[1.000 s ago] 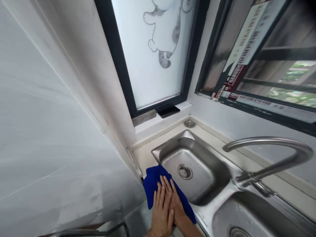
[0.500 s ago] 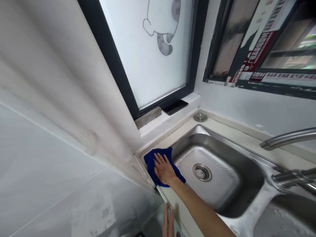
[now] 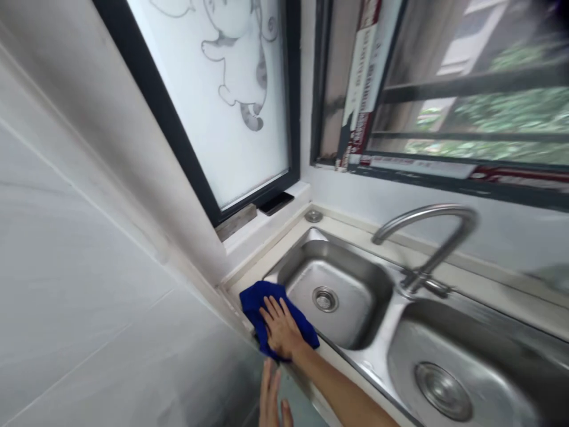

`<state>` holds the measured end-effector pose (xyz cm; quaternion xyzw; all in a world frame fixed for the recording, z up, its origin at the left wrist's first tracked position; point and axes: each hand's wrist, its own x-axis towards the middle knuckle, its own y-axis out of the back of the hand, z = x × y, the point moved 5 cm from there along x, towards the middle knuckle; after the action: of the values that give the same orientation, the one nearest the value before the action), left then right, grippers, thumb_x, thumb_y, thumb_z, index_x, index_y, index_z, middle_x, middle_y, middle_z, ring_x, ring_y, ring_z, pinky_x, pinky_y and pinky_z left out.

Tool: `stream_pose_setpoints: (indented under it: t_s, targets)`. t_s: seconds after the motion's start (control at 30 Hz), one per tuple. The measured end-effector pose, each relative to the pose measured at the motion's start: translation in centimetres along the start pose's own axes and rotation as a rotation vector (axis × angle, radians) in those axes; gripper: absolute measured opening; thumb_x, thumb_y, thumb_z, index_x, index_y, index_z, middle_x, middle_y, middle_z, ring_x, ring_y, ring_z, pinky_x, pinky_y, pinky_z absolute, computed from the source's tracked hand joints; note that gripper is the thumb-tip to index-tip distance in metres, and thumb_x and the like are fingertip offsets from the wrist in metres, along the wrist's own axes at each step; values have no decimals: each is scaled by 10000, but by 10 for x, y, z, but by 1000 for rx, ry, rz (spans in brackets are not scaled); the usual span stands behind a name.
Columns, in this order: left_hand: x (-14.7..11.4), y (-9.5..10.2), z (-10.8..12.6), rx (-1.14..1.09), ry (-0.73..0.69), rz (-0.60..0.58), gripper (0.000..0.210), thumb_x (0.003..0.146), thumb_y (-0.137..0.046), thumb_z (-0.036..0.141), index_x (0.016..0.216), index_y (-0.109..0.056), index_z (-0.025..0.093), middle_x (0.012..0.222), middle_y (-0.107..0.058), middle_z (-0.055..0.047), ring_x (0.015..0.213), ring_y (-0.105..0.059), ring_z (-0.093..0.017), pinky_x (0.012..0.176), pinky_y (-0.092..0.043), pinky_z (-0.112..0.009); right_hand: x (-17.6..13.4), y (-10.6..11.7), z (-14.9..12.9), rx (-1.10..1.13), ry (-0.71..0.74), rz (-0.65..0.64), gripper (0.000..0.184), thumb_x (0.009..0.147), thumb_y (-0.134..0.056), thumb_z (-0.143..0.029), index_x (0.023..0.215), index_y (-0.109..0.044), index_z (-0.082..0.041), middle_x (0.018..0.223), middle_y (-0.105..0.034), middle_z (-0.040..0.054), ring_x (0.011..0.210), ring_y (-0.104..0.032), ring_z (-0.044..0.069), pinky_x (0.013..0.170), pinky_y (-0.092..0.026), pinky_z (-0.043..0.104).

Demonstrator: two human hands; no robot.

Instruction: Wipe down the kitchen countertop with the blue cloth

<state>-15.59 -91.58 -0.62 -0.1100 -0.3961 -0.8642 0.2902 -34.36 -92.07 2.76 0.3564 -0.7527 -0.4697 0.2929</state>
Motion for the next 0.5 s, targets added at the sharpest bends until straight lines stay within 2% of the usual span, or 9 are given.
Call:
stream_pose_setpoints:
  t_s: [0.13, 0.23, 0.3, 0.37, 0.5]
  targets:
    - [36, -3, 8, -64, 64, -61, 490, 1021, -312, 292, 1502, -400, 256, 1590, -365, -67, 1460, -351, -233, 1178, -417, -468, -97, 18, 8, -28, 10, 67, 548, 984, -430, -313, 1521, -366, -224, 1645, -177, 84, 1522, -118, 251, 1256, -163, 496]
    - [45, -17, 8, -79, 31, -141, 480, 1027, -295, 327, 1473, -450, 248, 1531, -459, -68, 1413, -430, -223, 1141, -467, -439, -172, 34, 17, -79, -29, 116, 589, 939, -497, -293, 1513, -380, -238, 1638, -192, 77, 1508, -191, 262, 1254, -193, 476]
    - [39, -32, 9, -79, -60, -191, 480, 1022, -302, 305, 1478, -448, 267, 1512, -485, -61, 1382, -471, -221, 1108, -505, -426, -223, 41, 24, -118, -50, 136, 615, 907, -546, -316, 1501, -401, -250, 1629, -219, 75, 1489, -253, 267, 1242, -238, 459]
    - [28, -49, 13, -80, -213, -231, 501, 1006, -337, 255, 1498, -414, 316, 1514, -482, -37, 1374, -480, -224, 1092, -523, -427, -274, 46, 30, -177, -76, 172, 637, 885, -574, -330, 1496, -408, -265, 1613, -270, 69, 1467, -312, 256, 1221, -293, 435]
    - [-3, -93, 40, -86, -529, -321, 633, 959, -397, 161, 1541, -291, 388, 1503, -492, -20, 1373, -474, -236, 1121, -492, -463, -379, 51, 44, -338, -220, 338, 621, 865, -542, -247, 1475, -435, -303, 1545, -424, 34, 1406, -419, 221, 1204, -323, 419]
